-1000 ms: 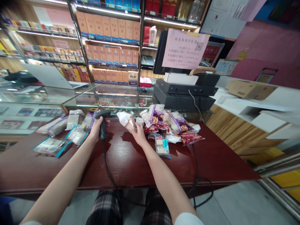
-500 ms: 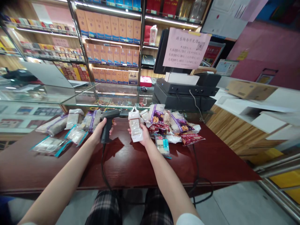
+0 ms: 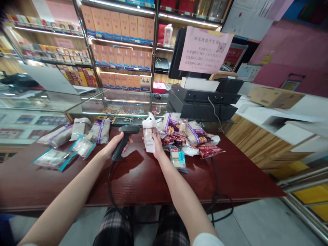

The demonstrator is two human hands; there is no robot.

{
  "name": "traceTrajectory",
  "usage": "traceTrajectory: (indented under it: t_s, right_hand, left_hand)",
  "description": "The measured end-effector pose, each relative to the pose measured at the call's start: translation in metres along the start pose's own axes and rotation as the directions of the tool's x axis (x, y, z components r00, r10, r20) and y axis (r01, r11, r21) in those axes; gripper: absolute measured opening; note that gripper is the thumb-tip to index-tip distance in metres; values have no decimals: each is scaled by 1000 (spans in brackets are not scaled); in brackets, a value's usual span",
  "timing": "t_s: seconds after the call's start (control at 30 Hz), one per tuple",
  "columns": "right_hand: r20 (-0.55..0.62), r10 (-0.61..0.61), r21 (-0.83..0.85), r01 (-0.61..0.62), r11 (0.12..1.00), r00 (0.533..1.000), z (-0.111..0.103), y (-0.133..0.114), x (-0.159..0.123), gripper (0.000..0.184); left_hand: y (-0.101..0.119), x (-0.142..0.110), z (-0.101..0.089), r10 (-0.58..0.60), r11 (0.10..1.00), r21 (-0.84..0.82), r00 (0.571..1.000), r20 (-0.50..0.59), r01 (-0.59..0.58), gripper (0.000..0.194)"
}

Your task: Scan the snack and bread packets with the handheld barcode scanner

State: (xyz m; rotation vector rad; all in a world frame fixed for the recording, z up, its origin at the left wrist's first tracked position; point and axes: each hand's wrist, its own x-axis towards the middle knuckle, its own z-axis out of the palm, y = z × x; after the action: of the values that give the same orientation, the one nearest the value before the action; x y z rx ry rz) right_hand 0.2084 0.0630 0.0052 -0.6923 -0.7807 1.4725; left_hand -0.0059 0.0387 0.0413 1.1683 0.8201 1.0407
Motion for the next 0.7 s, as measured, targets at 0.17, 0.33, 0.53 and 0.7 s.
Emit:
traceTrajectory:
  t_s: [0.17, 0.33, 0.53, 0.7]
  right_hand:
    - [-6, -22, -4, 22, 1000, 1000, 0, 3, 1, 44]
    - [-22, -53, -62, 52, 997, 998, 1, 3, 1, 46]
    - [-70, -45, -121, 36, 992, 996, 3, 1, -3, 54]
    - [-64, -40, -121, 32, 992, 997, 4, 0, -3, 61]
  left_hand:
    - [-3, -1, 0, -37, 998, 59, 997, 62, 33, 63]
    - [-5, -2, 4, -55, 995, 88, 993, 107, 46, 61]
    - [-5, -1, 4, -12, 994, 110, 996, 93, 2, 57]
    - [-3, -3, 4, 0, 996, 87, 995, 96, -8, 55]
